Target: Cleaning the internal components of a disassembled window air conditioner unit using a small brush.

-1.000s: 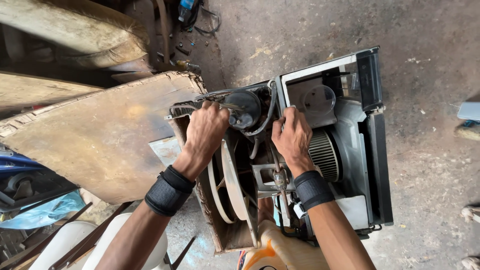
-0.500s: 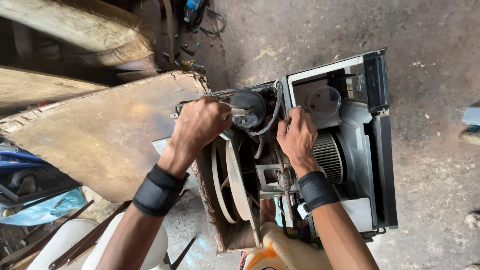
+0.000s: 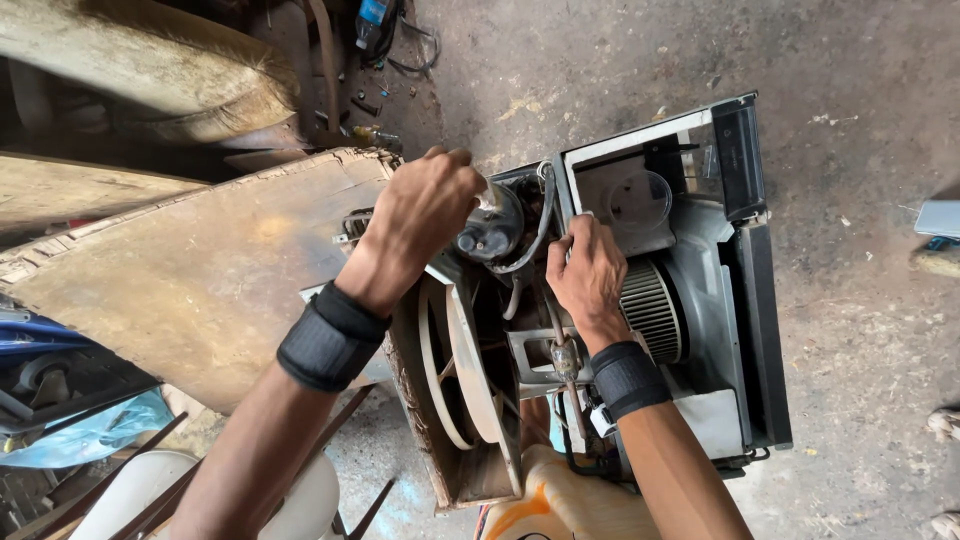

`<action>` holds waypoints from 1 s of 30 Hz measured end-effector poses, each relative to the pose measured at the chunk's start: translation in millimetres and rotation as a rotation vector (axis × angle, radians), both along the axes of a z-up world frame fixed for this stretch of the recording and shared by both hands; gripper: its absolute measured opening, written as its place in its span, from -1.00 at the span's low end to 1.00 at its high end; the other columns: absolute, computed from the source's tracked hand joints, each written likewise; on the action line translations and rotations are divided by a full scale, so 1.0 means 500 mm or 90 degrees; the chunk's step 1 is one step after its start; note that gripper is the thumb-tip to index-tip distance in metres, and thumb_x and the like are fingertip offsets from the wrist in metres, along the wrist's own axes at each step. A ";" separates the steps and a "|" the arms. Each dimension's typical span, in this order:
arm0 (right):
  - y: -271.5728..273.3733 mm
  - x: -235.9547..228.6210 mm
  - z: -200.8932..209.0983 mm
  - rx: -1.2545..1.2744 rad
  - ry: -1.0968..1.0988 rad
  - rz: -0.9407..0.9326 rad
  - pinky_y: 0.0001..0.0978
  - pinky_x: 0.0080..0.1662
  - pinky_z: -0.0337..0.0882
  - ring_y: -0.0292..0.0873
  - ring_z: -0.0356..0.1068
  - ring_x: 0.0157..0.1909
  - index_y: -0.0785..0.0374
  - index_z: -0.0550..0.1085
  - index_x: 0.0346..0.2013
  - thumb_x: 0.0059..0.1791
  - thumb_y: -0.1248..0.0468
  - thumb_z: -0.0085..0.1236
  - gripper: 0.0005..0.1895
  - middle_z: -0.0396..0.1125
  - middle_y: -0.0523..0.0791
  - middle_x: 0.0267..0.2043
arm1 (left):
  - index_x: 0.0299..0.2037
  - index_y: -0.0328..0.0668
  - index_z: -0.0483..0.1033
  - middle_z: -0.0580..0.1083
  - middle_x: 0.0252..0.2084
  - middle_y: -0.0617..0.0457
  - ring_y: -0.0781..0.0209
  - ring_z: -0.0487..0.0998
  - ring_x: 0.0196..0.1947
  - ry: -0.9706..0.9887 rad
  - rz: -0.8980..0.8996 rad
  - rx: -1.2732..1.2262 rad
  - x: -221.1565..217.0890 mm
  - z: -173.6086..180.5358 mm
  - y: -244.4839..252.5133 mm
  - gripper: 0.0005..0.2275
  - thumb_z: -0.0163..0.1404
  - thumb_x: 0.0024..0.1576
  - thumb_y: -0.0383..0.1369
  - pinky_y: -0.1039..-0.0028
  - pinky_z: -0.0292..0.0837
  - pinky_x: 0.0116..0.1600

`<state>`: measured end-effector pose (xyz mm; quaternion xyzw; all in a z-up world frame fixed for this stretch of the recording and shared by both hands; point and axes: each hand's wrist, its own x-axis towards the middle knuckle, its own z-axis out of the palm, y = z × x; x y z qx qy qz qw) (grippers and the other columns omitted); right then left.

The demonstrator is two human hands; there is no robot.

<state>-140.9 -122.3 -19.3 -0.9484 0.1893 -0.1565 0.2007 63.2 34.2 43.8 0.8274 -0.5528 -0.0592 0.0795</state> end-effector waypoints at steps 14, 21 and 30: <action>0.000 -0.004 -0.015 -0.014 -0.002 -0.001 -0.20 -0.29 0.42 -0.08 0.31 -0.35 0.27 0.29 -0.28 -0.06 0.45 0.08 -0.84 0.26 -0.07 -0.39 | -0.45 -0.37 0.47 0.35 -0.67 0.03 0.42 0.19 -0.77 0.053 -0.057 0.203 0.056 -0.132 -0.039 -0.86 -0.13 0.11 -0.63 0.58 0.30 -0.77; 0.002 0.001 -0.002 -0.007 0.000 -0.012 -0.16 -0.28 0.42 -0.04 0.32 -0.35 0.27 0.29 -0.29 -0.07 0.43 0.09 -0.84 0.27 -0.05 -0.39 | -0.49 -0.36 0.48 0.41 -0.63 0.00 0.33 0.31 -0.73 0.201 0.040 0.176 0.055 -0.105 -0.045 -0.72 0.03 0.25 -0.33 0.50 0.32 -0.66; 0.003 0.001 0.010 -0.002 0.002 -0.012 -0.16 -0.32 0.40 -0.02 0.33 -0.37 0.28 0.31 -0.27 -0.07 0.43 0.10 -0.84 0.29 -0.03 -0.39 | -0.45 -0.26 0.53 0.33 -0.71 0.10 0.34 0.19 -0.77 0.140 0.114 0.090 0.021 -0.101 0.018 -0.68 0.04 0.30 -0.21 0.46 0.23 -0.69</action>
